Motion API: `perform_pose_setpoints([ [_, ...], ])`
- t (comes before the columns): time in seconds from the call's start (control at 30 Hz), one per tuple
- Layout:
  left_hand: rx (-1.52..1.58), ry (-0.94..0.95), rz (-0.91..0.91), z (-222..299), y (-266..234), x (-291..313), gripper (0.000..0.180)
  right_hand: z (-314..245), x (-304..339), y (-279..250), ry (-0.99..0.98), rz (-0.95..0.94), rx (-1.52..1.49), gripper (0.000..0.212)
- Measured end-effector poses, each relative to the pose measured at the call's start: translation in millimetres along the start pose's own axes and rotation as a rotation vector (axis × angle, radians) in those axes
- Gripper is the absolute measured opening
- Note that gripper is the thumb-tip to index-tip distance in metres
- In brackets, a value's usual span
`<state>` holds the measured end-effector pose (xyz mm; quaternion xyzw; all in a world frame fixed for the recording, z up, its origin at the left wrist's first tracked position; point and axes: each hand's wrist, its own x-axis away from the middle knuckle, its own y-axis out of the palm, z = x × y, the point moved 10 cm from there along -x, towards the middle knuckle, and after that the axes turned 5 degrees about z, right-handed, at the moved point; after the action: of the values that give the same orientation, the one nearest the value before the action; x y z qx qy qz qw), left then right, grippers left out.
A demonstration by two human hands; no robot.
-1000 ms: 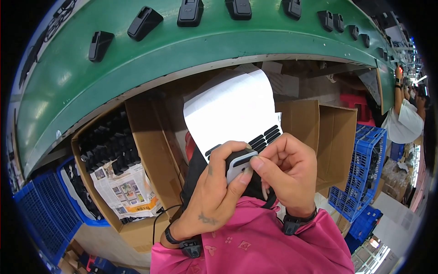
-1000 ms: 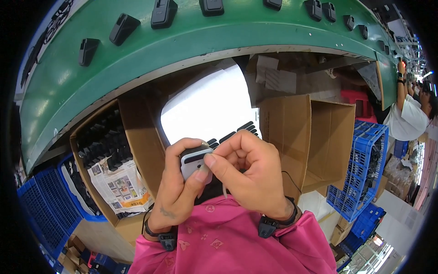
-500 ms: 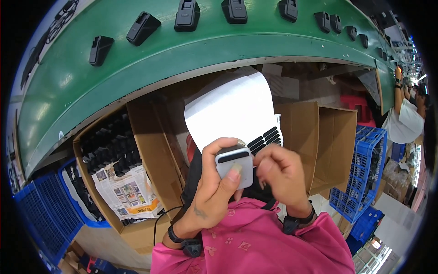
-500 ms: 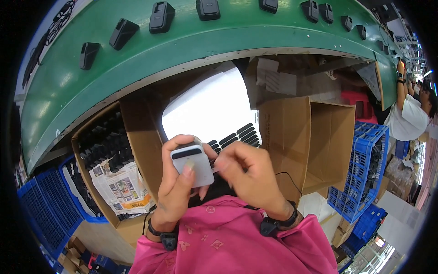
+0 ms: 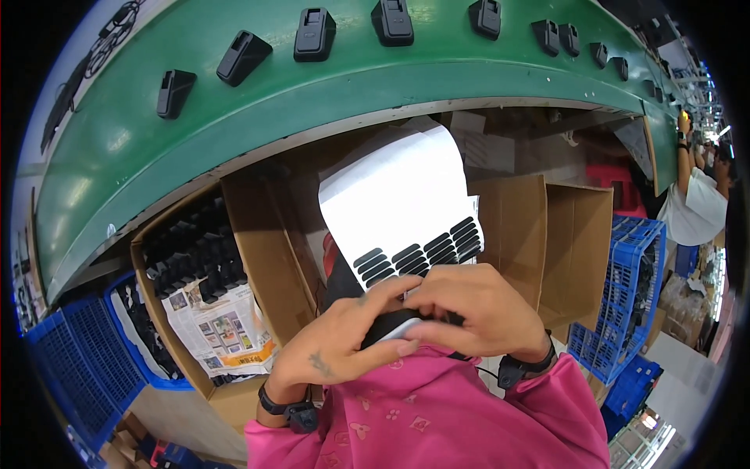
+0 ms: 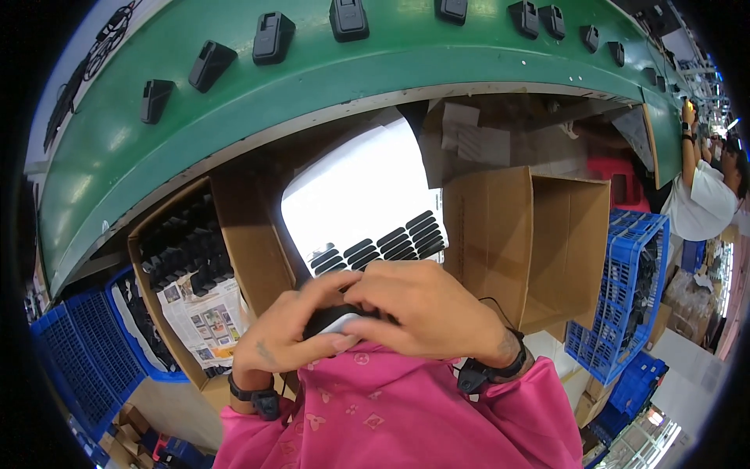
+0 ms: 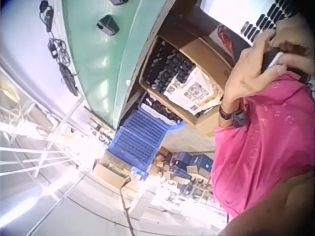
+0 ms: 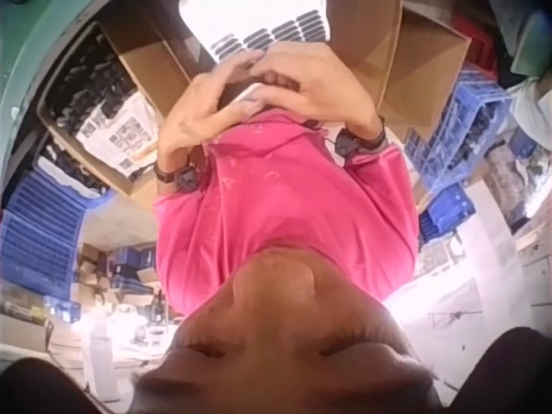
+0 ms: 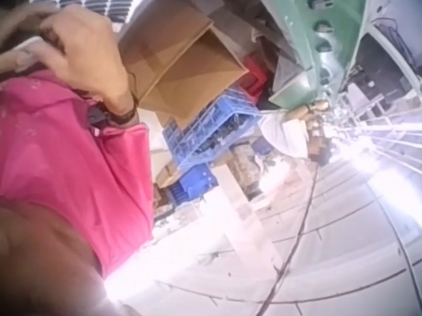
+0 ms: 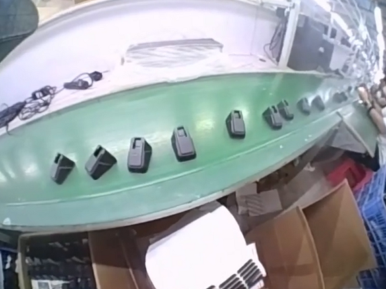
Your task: The person picks up a mouse from a box, peels a sticker from a sheet, and applies it to the bottom of the mouse. After pressing the sticker into place, they set the mouse onto a conveyor belt and reach for another.
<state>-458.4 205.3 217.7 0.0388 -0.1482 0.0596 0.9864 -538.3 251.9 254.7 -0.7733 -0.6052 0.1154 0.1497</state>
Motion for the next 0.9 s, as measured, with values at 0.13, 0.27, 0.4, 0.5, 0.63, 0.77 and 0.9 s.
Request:
perform_pose_setpoints([
  [0.13, 0.229, -0.014, 0.238, -41, -22, 20, 0.064, 21, 16, -33, 0.13, 0.474, 0.249, 0.02],
  [0.27, 0.735, 0.024, 0.398, -53, -30, 21, 0.07, 20, 18, -8, 0.08, 0.53, 0.609, 0.029],
  [0.4, 0.852, 0.047, 0.404, -51, -27, 14, 0.075, 36, 18, 8, 0.097, 0.522, 0.673, 0.035],
  [0.5, 0.821, 0.035, 0.393, -55, -26, 11, 0.08, 37, 17, 7, 0.094, 0.545, 0.658, 0.031],
  [0.63, 0.797, 0.008, 0.433, -60, -26, 9, 0.078, 44, 14, 1, 0.164, 0.58, 0.471, 0.017],
  [0.77, 0.683, 0.042, 0.448, -61, -26, 8, 0.071, 53, 17, 0, 0.211, 0.597, 0.361, 0.014],
  [0.9, 0.666, 0.047, 0.469, -64, -29, 9, 0.068, 53, 22, -4, 0.234, 0.602, 0.199, 0.008],
])
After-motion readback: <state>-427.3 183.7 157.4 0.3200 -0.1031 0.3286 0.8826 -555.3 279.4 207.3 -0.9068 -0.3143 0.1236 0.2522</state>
